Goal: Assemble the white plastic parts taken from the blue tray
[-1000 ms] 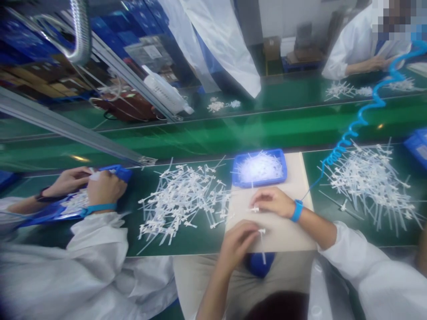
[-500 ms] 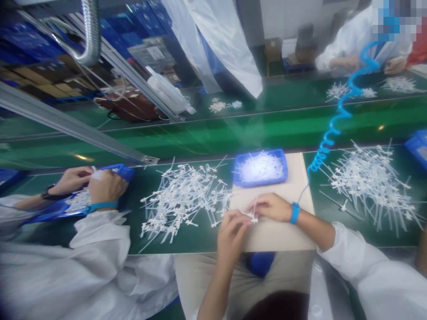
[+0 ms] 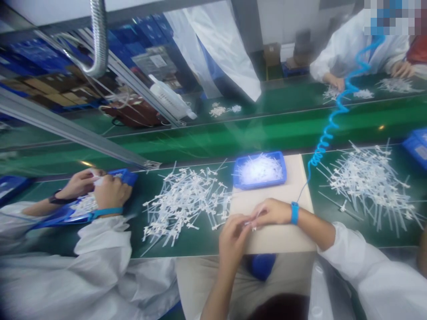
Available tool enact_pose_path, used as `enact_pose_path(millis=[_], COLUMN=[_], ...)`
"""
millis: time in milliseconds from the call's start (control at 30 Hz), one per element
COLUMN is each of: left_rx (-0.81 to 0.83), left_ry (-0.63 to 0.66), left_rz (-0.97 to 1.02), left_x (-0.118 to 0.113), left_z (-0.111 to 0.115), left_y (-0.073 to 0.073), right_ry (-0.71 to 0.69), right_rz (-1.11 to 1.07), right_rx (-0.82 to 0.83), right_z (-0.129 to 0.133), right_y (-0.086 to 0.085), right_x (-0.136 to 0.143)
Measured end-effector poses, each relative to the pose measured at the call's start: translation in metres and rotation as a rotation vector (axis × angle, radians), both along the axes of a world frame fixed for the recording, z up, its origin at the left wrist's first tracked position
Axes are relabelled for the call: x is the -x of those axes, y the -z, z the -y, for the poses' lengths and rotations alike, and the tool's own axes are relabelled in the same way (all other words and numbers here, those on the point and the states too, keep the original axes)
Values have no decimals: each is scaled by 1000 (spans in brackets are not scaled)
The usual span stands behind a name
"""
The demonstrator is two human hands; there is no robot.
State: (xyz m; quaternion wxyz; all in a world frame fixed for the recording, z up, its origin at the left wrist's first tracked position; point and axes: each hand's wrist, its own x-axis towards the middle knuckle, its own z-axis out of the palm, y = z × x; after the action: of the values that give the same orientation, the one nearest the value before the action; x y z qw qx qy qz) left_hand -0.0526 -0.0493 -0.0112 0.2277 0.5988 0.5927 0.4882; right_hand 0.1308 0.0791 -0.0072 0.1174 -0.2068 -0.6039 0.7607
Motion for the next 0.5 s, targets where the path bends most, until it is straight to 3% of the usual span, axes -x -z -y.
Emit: enact_pose_path(millis=[200,333,400,500], left_rx=[39,1,-8,-15], left_ry=[15,-1,-18,-42], left_rz=[45,247,297,170], left_x=[5,9,14,24], left_z=[0,4,2,-17], left_y=[4,9,3,-20], right_ry=[-15,31,45,54], right_rz=[-26,-44,-37,-38], right_rx=[137,200,215,237], right_z=[1,1,0,-1], right_y=[3,11,14,17], right_x=[3,5,5,6])
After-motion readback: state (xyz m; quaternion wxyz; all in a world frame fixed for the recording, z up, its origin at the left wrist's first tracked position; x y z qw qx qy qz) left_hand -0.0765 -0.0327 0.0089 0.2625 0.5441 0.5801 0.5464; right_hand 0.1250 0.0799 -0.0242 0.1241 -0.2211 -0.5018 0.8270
